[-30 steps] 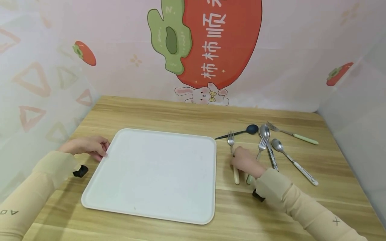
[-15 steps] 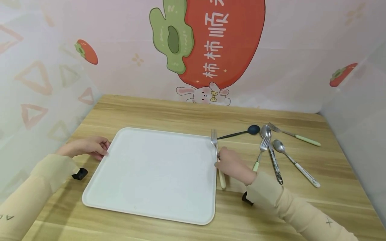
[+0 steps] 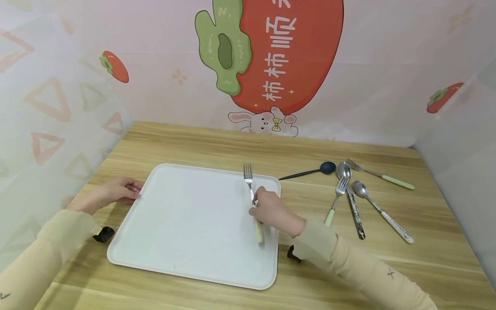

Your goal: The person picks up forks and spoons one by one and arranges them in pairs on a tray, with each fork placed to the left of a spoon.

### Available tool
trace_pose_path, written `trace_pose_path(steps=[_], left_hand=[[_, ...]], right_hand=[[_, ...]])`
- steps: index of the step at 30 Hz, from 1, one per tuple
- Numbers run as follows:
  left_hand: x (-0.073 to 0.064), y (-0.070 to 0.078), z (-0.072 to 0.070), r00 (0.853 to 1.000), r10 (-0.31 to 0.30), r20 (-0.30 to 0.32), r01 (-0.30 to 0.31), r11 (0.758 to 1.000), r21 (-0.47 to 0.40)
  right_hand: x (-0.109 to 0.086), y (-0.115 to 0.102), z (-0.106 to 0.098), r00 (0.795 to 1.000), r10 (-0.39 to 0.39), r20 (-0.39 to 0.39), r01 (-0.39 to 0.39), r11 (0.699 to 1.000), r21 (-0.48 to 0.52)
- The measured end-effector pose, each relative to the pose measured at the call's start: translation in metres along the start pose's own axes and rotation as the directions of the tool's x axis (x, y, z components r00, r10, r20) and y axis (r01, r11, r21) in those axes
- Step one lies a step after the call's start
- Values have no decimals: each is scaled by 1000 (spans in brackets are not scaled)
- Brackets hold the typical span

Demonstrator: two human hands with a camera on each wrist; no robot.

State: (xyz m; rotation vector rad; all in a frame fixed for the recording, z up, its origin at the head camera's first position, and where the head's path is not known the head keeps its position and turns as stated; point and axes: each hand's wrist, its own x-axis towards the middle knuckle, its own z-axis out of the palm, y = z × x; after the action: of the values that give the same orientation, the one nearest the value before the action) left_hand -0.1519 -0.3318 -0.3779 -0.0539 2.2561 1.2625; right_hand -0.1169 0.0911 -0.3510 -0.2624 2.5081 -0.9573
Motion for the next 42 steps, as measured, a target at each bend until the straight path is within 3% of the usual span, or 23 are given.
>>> trace_pose_path(steps=[6, 15, 26, 35, 42], left_hand=[[-1, -2, 2, 999, 6, -42, -8, 999, -40], [0, -6, 1, 1000, 6, -30, -9, 995, -97], [0, -5, 2, 999, -11, -40, 6, 993, -121], [-1, -4, 2, 1000, -8, -30, 5, 992, -124], [1, -5, 2, 999, -5, -33, 0, 990, -145]], right_hand=[[8, -18, 15, 1000, 7, 26, -9, 994, 107], [21, -38, 37, 997, 0, 77, -22, 959, 281], [30, -68, 57, 989, -11, 144, -43, 929, 369], [40, -90, 76, 989, 12, 147, -77, 894, 442], [42, -106, 87, 986, 7, 167, -83, 888, 452]])
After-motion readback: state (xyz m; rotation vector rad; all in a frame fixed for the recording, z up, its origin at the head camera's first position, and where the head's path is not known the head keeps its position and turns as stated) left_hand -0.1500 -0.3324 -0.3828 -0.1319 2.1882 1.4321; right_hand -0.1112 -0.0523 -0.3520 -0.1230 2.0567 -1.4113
